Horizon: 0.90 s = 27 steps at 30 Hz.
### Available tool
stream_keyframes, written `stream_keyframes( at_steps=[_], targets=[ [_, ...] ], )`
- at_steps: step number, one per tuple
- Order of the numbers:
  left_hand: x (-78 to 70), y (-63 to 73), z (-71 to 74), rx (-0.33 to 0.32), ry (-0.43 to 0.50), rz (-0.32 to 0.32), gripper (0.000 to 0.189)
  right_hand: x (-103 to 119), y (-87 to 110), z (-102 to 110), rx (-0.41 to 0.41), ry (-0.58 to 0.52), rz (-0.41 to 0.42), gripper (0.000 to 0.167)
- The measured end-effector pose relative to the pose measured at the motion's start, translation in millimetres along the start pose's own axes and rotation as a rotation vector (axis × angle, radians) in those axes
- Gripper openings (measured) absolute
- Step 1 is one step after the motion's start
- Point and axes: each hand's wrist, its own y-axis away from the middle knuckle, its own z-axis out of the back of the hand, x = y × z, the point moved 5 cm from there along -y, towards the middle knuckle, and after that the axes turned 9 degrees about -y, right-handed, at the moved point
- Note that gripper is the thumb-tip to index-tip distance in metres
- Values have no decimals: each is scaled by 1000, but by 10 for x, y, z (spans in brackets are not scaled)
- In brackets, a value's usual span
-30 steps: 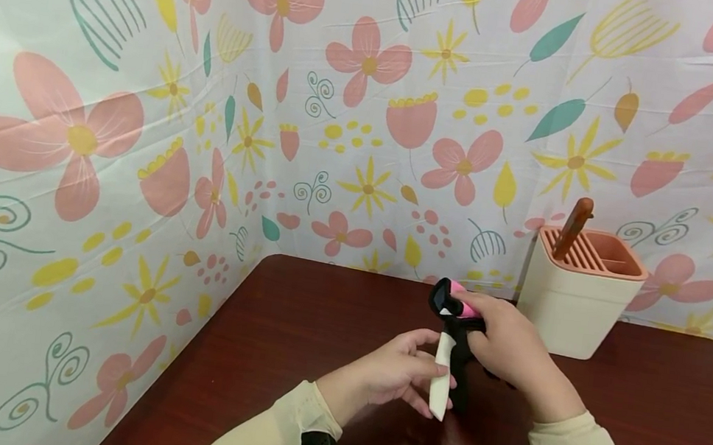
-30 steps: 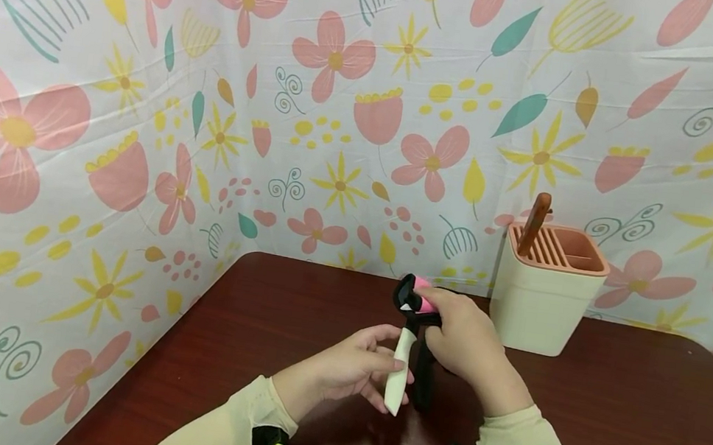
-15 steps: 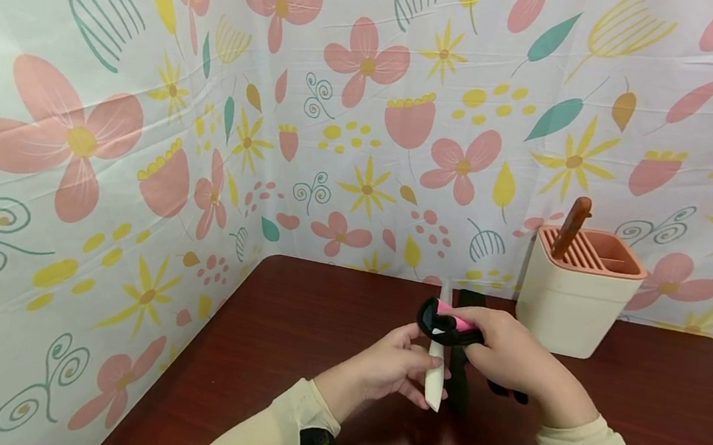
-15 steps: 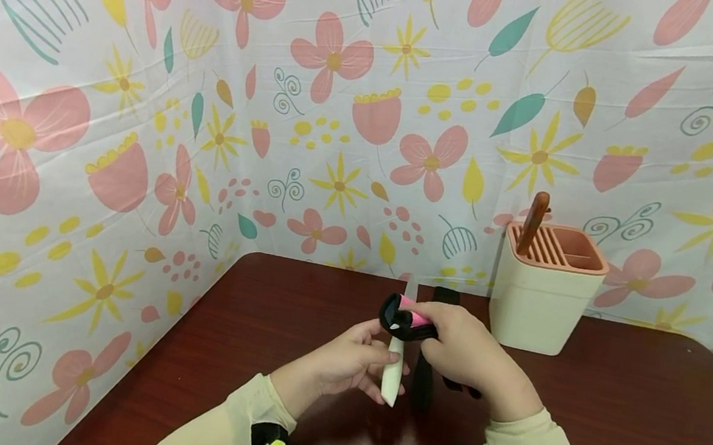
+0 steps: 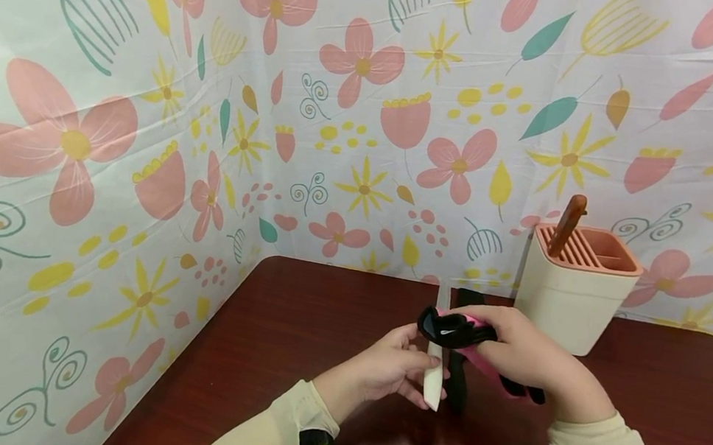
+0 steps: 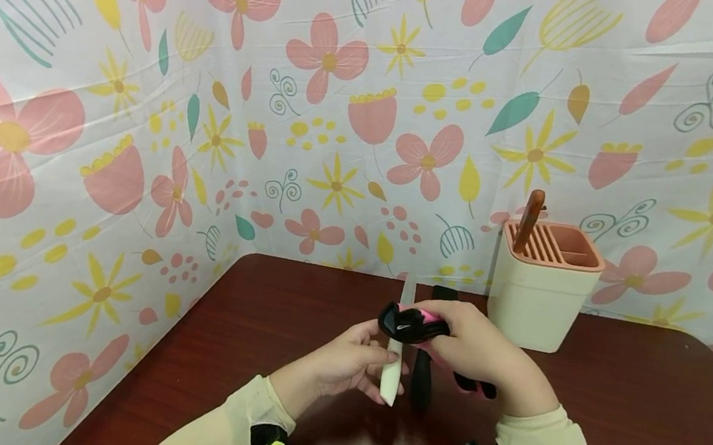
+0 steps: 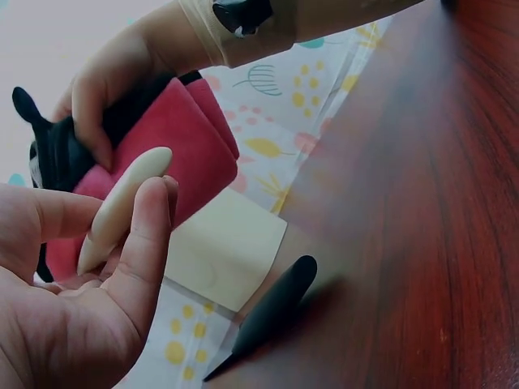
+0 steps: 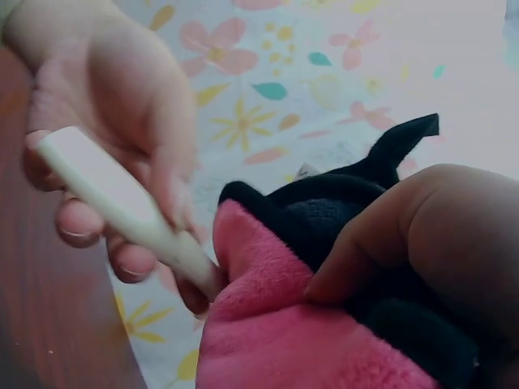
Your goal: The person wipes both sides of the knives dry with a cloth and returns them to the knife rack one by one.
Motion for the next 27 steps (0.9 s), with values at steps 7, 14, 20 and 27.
stream_keyframes(
  at_steps=[7, 14, 20, 27],
  targets=[
    [18, 11, -63, -5, -8, 45, 49, -92, 37, 242, -220, 46, -69, 60],
    [35, 33, -158, 19, -17, 64, 47, -262, -14, 211, -376, 157, -115, 61],
    [46, 38, -188, 47, -8, 65, 48, -345, -90, 35, -334, 215, -70, 68],
    [29, 36, -182, 87, -14, 44, 51, -375, -116, -60, -254, 226, -119, 65]
  ],
)
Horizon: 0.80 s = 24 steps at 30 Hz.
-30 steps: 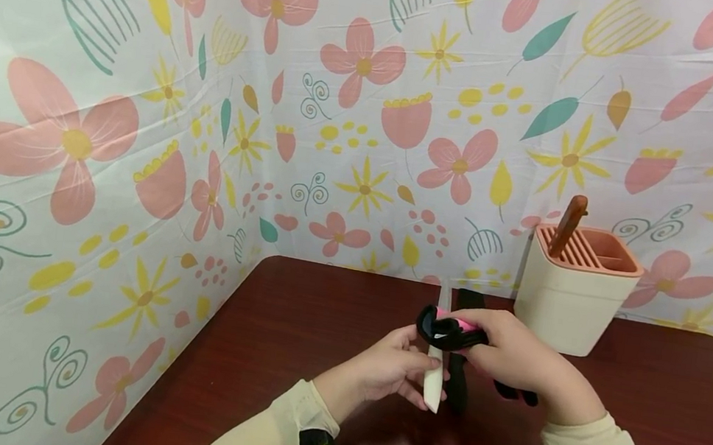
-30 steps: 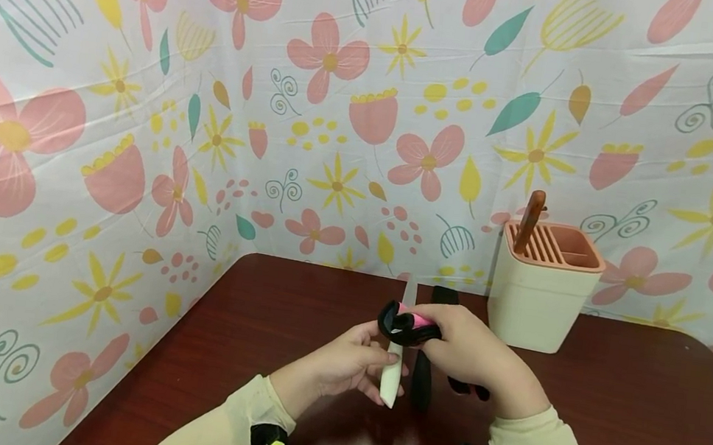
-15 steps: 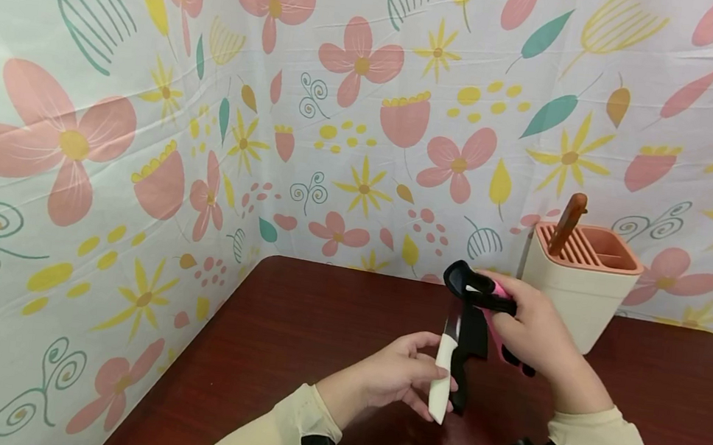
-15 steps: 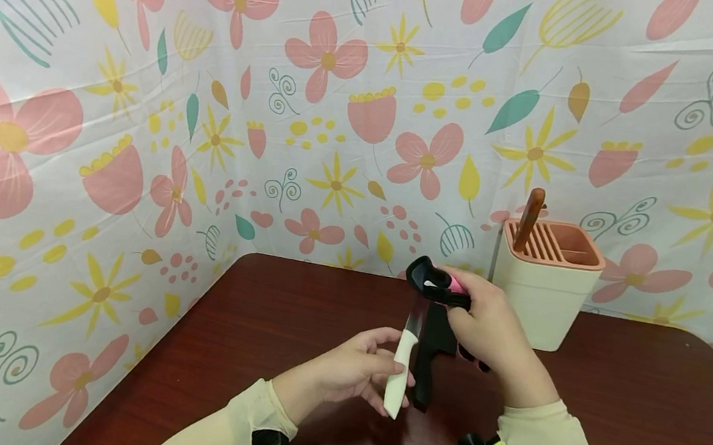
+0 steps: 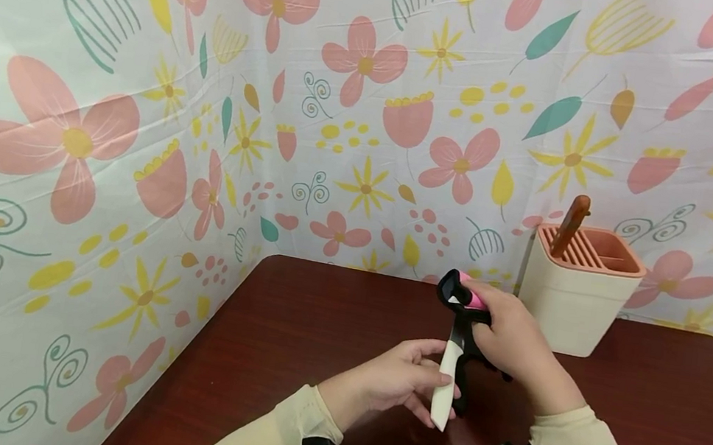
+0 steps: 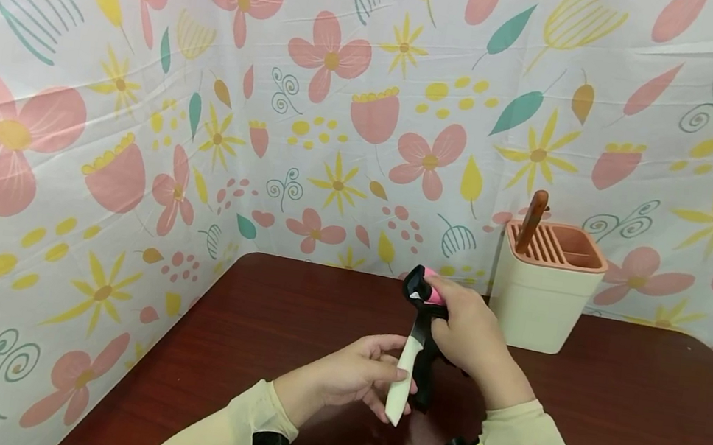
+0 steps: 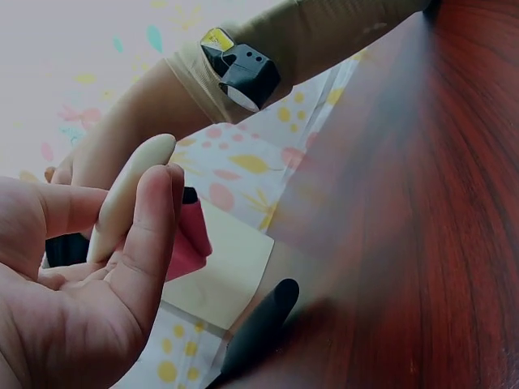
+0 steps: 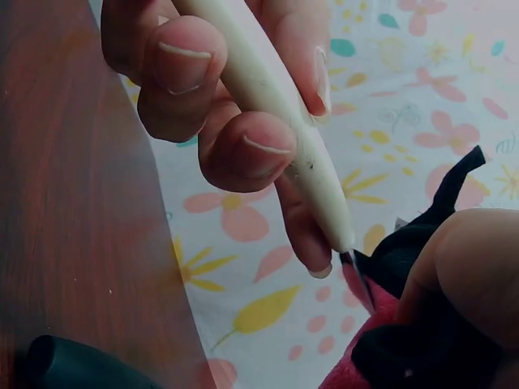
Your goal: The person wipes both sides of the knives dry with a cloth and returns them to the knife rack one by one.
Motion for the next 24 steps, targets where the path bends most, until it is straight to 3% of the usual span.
stream_keyframes(
  at_steps=[11, 18, 24],
  targets=[
    [-30, 9, 2, -23, -12, 0, 56, 100, 29, 12, 37, 68, -18, 63],
    [-47, 11, 46, -81, -9, -19, 52, 135, 36, 6, 66, 43, -64, 65],
    [-77, 20, 95, -95, -7, -30, 48, 185, 58, -21, 126, 27, -53, 62]
  ],
)
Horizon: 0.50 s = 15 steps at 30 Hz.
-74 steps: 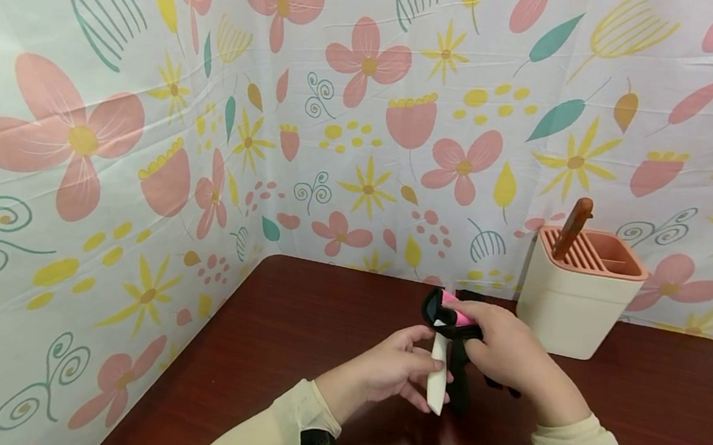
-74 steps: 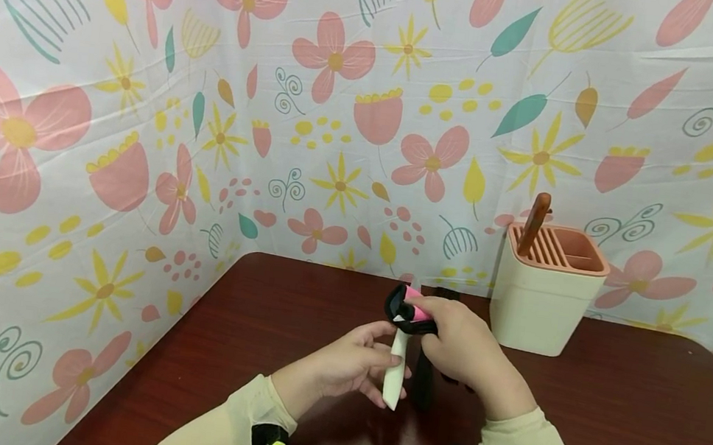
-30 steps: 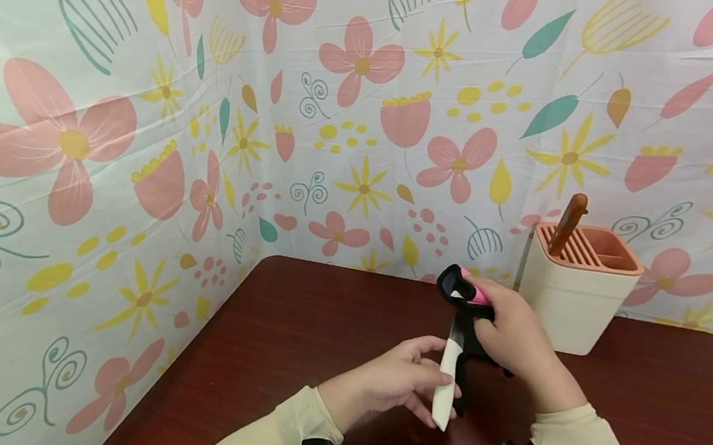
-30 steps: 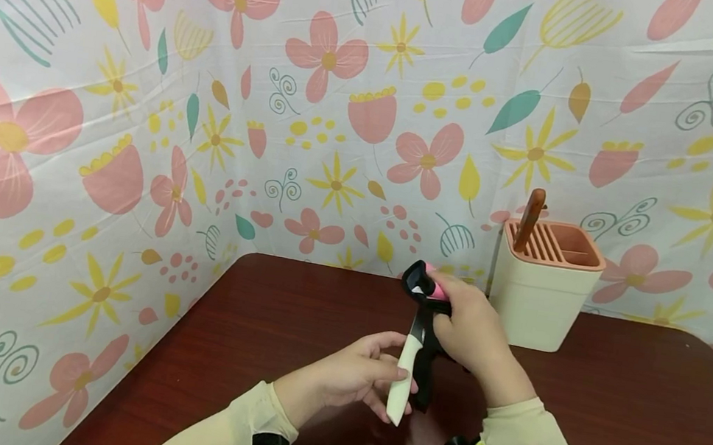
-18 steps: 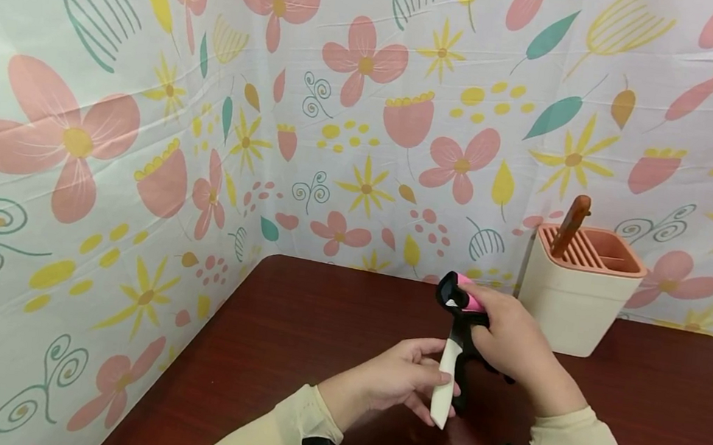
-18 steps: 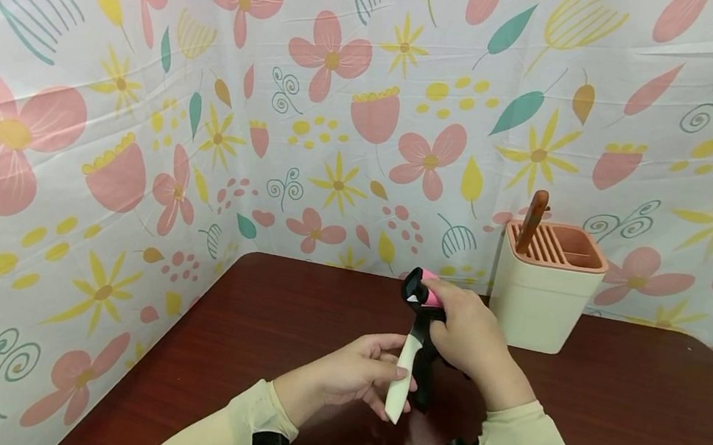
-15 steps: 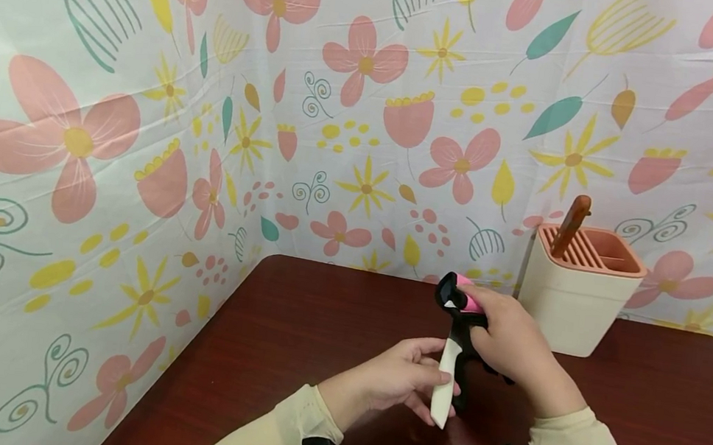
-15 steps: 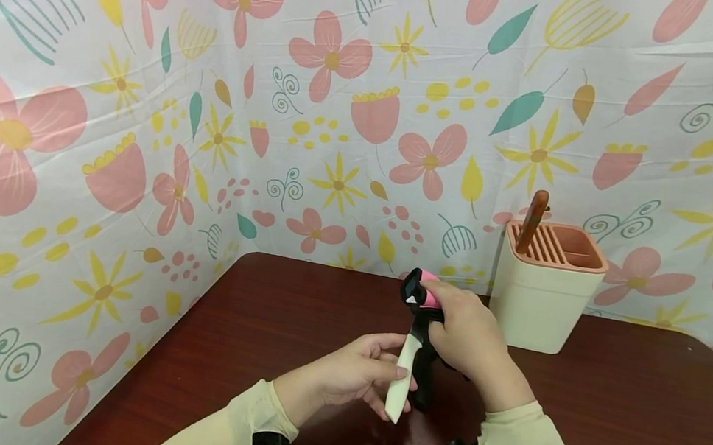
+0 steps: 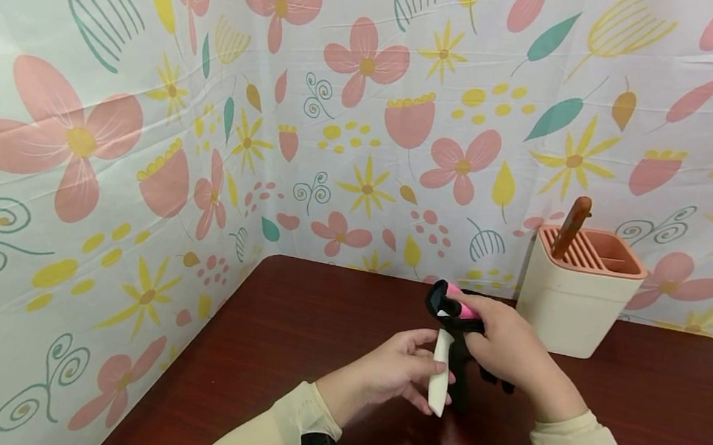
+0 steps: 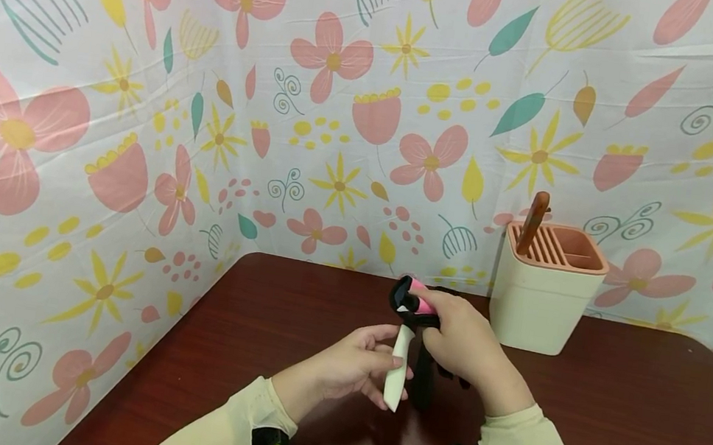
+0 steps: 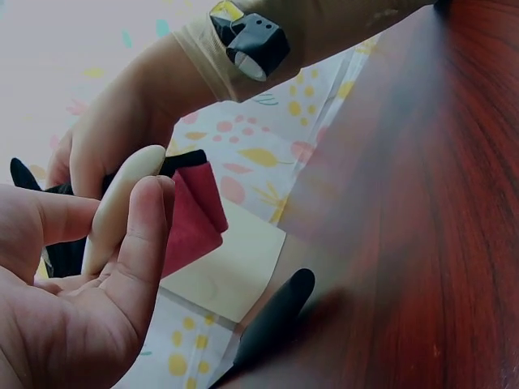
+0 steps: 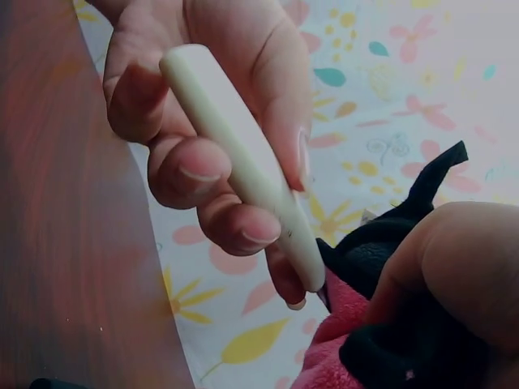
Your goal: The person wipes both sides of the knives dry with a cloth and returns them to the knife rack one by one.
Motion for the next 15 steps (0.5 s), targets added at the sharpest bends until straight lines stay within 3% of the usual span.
stream_keyframes(
  at_steps=[7, 15],
  targets=[
    [-5, -9, 46, -13, -6, 2, 48, 37, 24, -16, 71, -76, -21, 60],
    [8, -22, 109, -55, -16, -32, 44, 70, 35, -42, 121, -161, 27, 55]
  ],
)
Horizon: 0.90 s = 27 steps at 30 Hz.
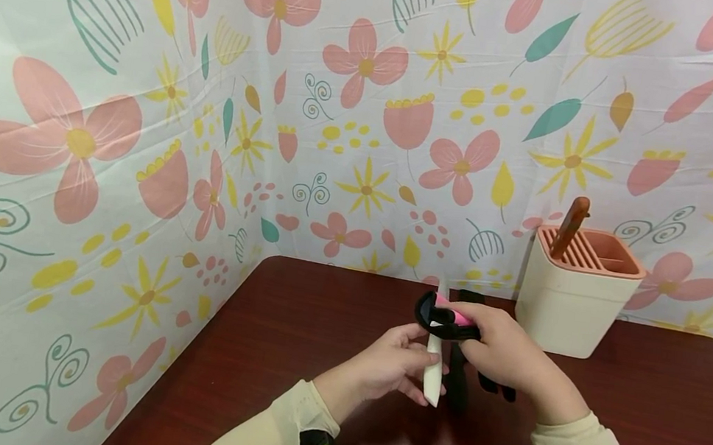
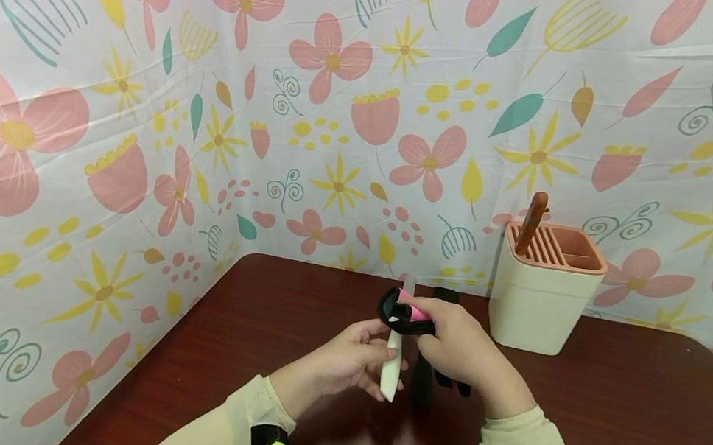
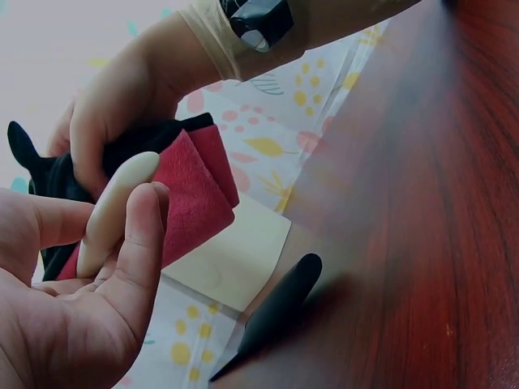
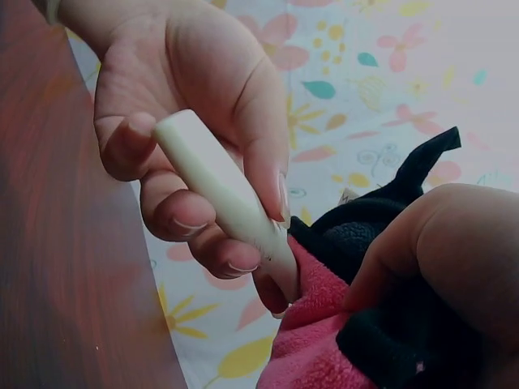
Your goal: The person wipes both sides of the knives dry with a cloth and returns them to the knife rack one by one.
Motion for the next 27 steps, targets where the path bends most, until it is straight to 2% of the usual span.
stream_keyframes(
  at_steps=[7, 11, 14, 20, 23, 27],
  targets=[
    [-6, -4, 38, -7, 19, -20, 42, 7, -1, -8, 8, -81, 17, 55],
    [-13, -3, 48, -9, 38, -8, 40, 11, 0, -9, -4, -90, 14, 55],
    [-7, -12, 70, -20, 63, 13, 39, 21, -6, 6, -44, -84, 31, 54],
    [-27, -28, 153, -55, 118, 26, 40, 78, -11, 73, -185, -54, 120, 57],
    [-50, -21, 188, -67, 133, 24, 37, 146, 0, 52, -195, -55, 166, 58],
    [-81, -8, 214, -99, 146, 25, 31, 213, -2, -55, -156, -42, 201, 65]
  ],
)
